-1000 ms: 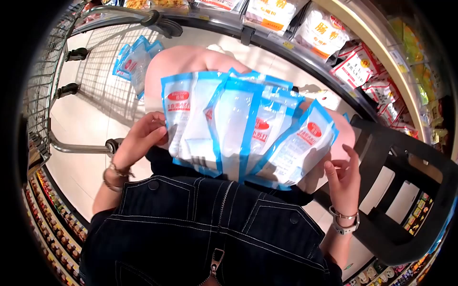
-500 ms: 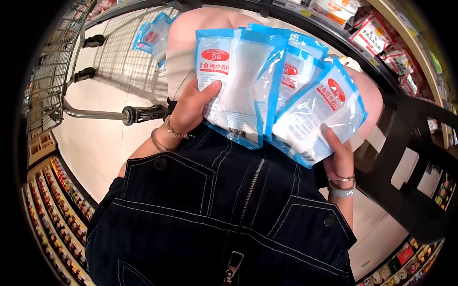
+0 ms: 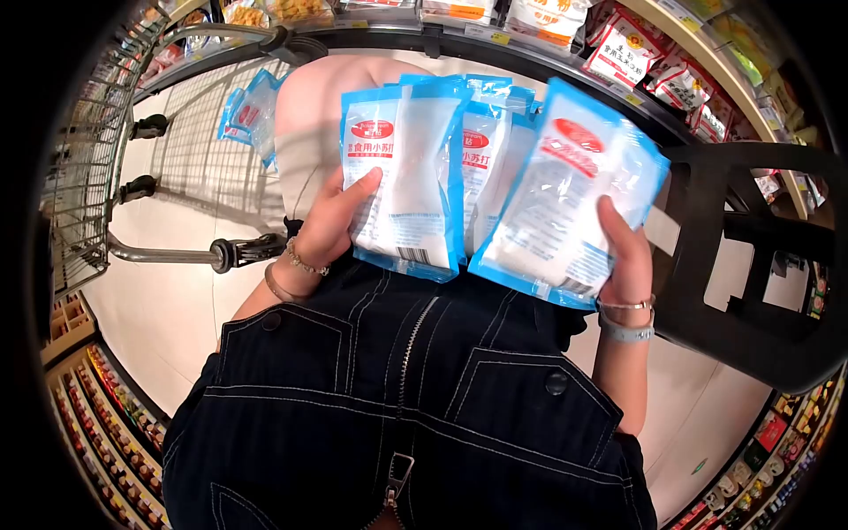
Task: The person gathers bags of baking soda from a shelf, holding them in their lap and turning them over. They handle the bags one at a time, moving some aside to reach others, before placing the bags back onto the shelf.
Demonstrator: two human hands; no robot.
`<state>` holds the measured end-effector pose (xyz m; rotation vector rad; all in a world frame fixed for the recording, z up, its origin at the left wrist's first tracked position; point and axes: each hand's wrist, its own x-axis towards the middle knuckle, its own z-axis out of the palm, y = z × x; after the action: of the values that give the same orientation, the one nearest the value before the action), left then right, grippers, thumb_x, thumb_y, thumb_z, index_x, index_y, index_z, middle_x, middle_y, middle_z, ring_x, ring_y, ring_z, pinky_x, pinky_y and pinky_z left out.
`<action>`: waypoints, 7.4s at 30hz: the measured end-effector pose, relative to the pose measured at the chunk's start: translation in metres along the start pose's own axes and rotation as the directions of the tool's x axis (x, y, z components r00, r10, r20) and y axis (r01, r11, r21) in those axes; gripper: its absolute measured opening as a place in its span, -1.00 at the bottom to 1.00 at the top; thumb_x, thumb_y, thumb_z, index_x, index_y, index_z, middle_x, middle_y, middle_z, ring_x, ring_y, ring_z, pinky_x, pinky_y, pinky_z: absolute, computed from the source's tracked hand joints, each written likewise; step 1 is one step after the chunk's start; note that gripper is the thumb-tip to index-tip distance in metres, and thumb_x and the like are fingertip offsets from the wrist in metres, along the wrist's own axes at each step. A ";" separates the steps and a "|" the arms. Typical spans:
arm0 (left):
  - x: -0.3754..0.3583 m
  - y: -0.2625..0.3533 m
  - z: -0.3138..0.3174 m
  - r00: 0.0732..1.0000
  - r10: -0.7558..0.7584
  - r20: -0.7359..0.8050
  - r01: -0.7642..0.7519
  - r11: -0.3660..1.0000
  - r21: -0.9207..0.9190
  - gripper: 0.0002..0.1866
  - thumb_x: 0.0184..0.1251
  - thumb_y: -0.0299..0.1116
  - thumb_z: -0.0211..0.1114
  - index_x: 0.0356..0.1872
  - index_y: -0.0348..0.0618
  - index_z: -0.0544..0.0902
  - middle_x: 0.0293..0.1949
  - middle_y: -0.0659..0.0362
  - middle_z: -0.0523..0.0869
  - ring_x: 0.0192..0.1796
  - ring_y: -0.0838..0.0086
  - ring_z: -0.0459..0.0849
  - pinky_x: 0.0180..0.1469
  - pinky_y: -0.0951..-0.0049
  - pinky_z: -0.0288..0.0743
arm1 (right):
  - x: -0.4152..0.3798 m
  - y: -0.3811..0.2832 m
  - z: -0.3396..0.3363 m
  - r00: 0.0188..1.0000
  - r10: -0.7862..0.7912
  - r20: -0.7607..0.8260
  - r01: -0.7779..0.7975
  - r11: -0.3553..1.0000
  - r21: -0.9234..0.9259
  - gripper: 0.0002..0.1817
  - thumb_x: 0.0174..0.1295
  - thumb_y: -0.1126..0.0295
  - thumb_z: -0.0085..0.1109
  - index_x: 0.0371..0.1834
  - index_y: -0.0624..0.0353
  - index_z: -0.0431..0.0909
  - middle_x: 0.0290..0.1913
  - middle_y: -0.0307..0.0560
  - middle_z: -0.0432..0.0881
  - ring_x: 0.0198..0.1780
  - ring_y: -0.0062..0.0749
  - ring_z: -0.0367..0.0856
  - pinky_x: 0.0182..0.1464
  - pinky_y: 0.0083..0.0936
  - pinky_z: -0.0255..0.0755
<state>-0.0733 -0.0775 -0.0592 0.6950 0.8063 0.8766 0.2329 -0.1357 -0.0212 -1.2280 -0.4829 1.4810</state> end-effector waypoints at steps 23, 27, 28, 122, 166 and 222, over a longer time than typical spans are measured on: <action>0.006 0.061 0.076 0.990 0.123 -0.074 -0.102 0.966 0.238 -0.64 0.26 -0.35 0.13 0.01 -0.32 0.38 -0.18 0.15 0.58 -0.20 0.58 0.53 -0.16 0.56 0.43 | 0.007 0.000 0.088 0.896 0.048 0.441 0.044 0.980 -0.196 -0.10 -0.15 0.32 0.40 0.22 0.40 0.04 0.07 0.07 0.39 0.09 -0.30 0.38 0.09 -0.43 0.31; 0.014 0.061 0.094 0.990 -0.107 0.089 0.112 0.992 -0.060 -0.54 0.24 -0.34 0.15 0.11 -0.29 0.26 -0.09 0.10 0.53 -0.08 0.48 0.54 -0.06 0.52 0.46 | -0.013 -0.022 0.066 0.900 0.306 0.312 -0.338 0.940 0.051 -0.29 -0.04 0.38 0.30 0.16 0.38 0.15 0.04 0.07 0.43 0.02 -0.31 0.48 0.03 -0.48 0.41; 0.009 0.062 0.094 0.953 -0.231 0.196 0.254 0.962 -0.100 -0.50 0.24 -0.33 0.15 0.13 -0.30 0.23 -0.02 0.06 0.49 0.01 0.41 0.51 0.02 0.47 0.44 | -0.017 -0.020 0.057 0.885 0.364 0.292 -0.413 0.902 0.128 -0.31 -0.02 0.39 0.28 0.16 0.38 0.15 0.04 0.07 0.43 0.02 -0.31 0.48 0.03 -0.48 0.42; 0.028 -0.003 0.114 0.730 -0.464 0.501 0.327 0.882 0.340 -0.36 0.05 -0.37 0.33 0.15 -0.35 0.27 0.06 0.04 0.46 0.11 0.39 0.42 0.14 0.42 0.30 | -0.006 0.008 -0.013 0.985 0.137 0.107 -0.161 0.949 0.270 -0.43 0.14 0.28 0.09 0.14 0.38 0.19 0.05 0.13 0.43 0.10 -0.19 0.41 0.11 -0.36 0.33; 0.052 0.073 0.145 0.883 -0.007 0.470 -0.130 0.957 0.258 -0.61 0.26 -0.29 0.13 0.05 -0.27 0.36 -0.10 0.13 0.55 -0.07 0.53 0.52 -0.06 0.54 0.40 | 0.062 -0.084 0.085 0.605 -0.601 0.523 -0.191 0.527 0.828 -0.66 0.26 0.26 -0.14 -0.07 0.33 0.35 -0.57 -0.31 0.24 -0.55 -0.63 0.21 -0.41 -0.66 0.15; -0.001 0.117 0.131 0.975 -0.160 0.155 0.074 0.888 0.453 -0.54 0.07 -0.53 0.26 0.02 -0.33 0.35 -0.14 0.08 0.57 -0.13 0.48 0.58 -0.10 0.52 0.50 | 0.003 0.064 0.010 0.841 -0.065 0.537 -0.318 0.745 0.587 -0.24 0.09 0.24 0.17 0.29 0.23 -0.02 0.25 0.04 0.22 0.22 -0.17 0.27 0.19 -0.18 0.23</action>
<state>-0.0099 -0.0485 0.1021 1.1043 0.8765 0.5043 0.1945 -0.1505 -0.0713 -0.2701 -0.1780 1.9005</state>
